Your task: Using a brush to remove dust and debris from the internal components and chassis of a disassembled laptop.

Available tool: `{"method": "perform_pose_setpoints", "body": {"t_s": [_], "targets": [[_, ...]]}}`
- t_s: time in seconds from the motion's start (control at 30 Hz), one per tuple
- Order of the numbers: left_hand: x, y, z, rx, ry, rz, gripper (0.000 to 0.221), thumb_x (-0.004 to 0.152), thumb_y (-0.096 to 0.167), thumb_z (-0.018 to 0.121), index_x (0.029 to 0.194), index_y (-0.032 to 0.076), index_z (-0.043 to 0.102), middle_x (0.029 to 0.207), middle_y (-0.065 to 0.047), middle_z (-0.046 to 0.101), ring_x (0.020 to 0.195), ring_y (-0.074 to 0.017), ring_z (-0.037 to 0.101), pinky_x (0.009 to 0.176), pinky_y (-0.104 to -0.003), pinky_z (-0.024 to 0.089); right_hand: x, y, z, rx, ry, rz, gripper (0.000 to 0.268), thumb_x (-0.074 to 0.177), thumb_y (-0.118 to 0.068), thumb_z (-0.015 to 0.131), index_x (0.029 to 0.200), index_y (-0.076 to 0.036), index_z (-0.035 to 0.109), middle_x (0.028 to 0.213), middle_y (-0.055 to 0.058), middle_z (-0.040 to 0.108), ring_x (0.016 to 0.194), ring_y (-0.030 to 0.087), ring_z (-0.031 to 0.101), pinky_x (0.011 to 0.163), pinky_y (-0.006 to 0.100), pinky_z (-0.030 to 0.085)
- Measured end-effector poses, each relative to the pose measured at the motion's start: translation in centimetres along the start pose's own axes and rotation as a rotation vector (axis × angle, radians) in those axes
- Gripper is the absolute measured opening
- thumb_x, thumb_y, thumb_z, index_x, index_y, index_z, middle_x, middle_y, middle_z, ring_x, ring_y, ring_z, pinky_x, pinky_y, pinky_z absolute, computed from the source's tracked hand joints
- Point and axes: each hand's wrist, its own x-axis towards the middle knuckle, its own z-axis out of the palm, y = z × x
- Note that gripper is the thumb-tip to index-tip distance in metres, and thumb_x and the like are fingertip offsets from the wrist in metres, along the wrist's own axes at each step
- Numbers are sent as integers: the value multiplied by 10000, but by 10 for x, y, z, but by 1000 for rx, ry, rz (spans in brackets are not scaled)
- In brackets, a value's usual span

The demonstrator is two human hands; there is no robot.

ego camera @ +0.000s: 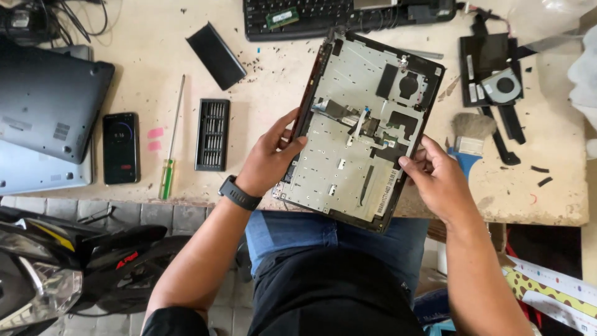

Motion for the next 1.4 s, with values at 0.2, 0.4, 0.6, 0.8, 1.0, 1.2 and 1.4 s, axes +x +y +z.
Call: {"method": "perform_pose_setpoints", "body": {"t_s": [0.2,0.4,0.6,0.8,1.0,1.2,1.4], "targets": [[-6,7,6,170,-17,13,562,999,225,679,1517,95,503,1093,-150,718,890,-214,686,724,-378,590,-2,0,1,-115,-2,99,566,969,-182,711,1493,-53,541,895,120,684,719,192,641,624,350,534],[-15,1,19,234,-24,16,607,950,302,745,1469,68,535,1061,-131,745,889,-263,768,683,-400,648,4,12,-6,-282,27,140,563,976,-207,694,1516,-110,569,904,98,718,743,223,653,657,383,516],[-16,-3,19,288,-44,32,611,974,306,712,1459,-5,509,1120,-206,694,920,-341,751,704,-476,662,2,0,-4,-379,42,186,622,939,-255,678,1532,-115,552,943,120,728,830,307,683,750,473,539],[1,-5,16,356,-25,119,543,989,252,691,1446,5,535,1089,-186,639,898,-399,737,662,-516,648,6,3,2,-440,41,155,621,936,-297,681,1506,-86,551,990,164,735,900,354,696,801,506,552],[14,-7,17,411,45,77,547,912,203,721,1420,43,595,1051,-157,628,901,-367,733,721,-541,613,6,-2,11,-469,102,115,651,929,-336,715,1471,-8,562,964,158,737,937,346,695,856,486,556],[22,-17,-5,353,-84,113,428,978,189,546,1394,130,626,1134,-96,685,825,-246,736,834,-416,604,5,-53,12,-492,-36,276,700,991,-334,638,1591,-70,392,1151,180,695,950,302,681,1009,399,522],[6,-3,-34,485,-35,238,230,982,112,562,1151,105,718,1118,-75,770,610,-86,690,609,-250,622,-2,-42,9,-470,13,85,693,978,-212,724,1568,24,448,1041,186,686,861,286,661,916,389,574]]}}
